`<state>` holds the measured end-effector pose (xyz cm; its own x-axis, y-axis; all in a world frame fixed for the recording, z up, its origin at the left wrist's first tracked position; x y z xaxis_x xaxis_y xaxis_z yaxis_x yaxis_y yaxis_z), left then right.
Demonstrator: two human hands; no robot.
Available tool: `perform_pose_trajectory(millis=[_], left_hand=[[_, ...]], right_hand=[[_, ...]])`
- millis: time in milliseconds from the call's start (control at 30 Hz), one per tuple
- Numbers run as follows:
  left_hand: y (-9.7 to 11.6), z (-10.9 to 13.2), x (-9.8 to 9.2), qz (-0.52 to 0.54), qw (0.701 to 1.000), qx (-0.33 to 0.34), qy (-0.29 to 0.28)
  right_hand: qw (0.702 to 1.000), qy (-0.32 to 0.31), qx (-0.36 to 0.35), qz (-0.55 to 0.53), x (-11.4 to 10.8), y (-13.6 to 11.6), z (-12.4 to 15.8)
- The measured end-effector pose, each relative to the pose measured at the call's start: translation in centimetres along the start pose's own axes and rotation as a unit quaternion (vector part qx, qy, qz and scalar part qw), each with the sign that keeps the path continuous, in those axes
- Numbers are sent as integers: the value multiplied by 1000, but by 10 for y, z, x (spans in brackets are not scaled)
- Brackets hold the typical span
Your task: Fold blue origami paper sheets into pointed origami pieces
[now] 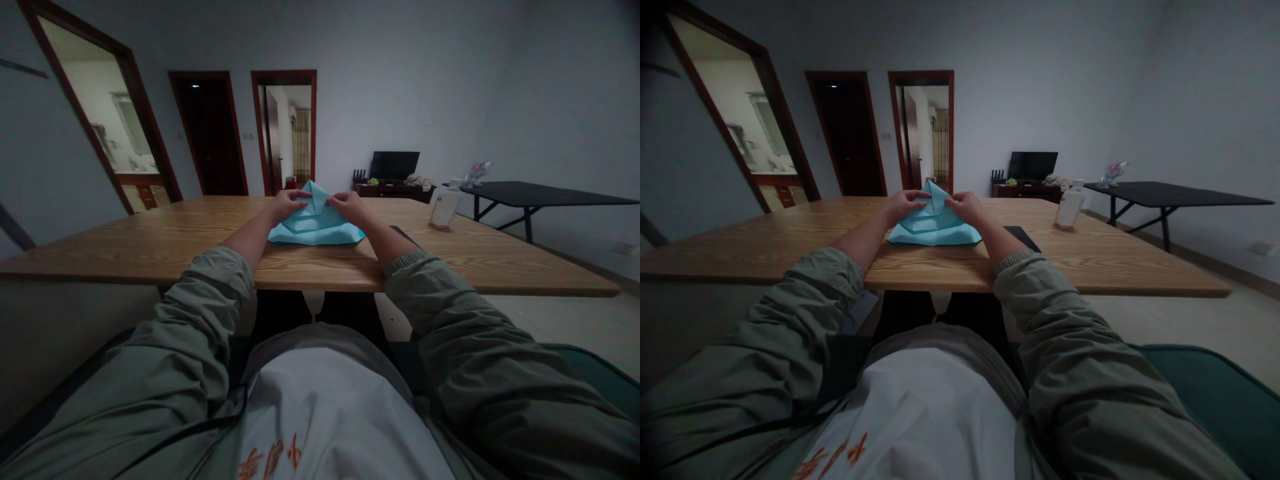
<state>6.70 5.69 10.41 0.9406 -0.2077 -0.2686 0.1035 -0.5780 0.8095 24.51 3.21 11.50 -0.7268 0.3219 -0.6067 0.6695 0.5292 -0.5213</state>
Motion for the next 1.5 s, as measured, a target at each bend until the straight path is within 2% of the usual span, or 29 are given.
perform_pose_trajectory(millis=[67,167,333,433,533,767,1000,1200,1367,1500], left_hand=[[5,2,3,-28,1000,9,-1],[12,3,7,-57,998,28,0],[34,9,17,-86,992,96,-8],[55,18,28,-124,980,156,-6],[66,23,33,-167,969,179,18],[65,20,31,-229,953,196,42],[71,22,27,-225,949,205,80],[70,24,34,-177,961,204,52],[67,23,42,-181,962,202,25],[68,23,33,-205,955,204,61]], right_hand=[[997,12,-14,72,-2,-4,2],[991,32,-31,125,-5,-5,3],[986,50,-50,152,-8,-7,5],[984,73,-83,143,-12,-20,9],[982,86,-117,124,-14,-33,14],[978,69,-133,146,-9,-45,17],[974,102,-98,174,-13,-37,13],[976,147,-70,145,-25,-31,13],[984,124,-92,90,-19,-34,15],[984,104,-107,95,-12,-36,14]])
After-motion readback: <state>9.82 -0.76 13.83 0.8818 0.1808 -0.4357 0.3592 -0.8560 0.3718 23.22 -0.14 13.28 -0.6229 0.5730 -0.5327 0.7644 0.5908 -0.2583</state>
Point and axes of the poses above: each hand's wrist, its own z-axis away from the middle knuckle, its own x-axis out of the palm, y = z × x, the point moved 10 cm from there along -z, towards the middle knuckle, and after that the axes turned 5 degrees about z, right-handed, at the moved point
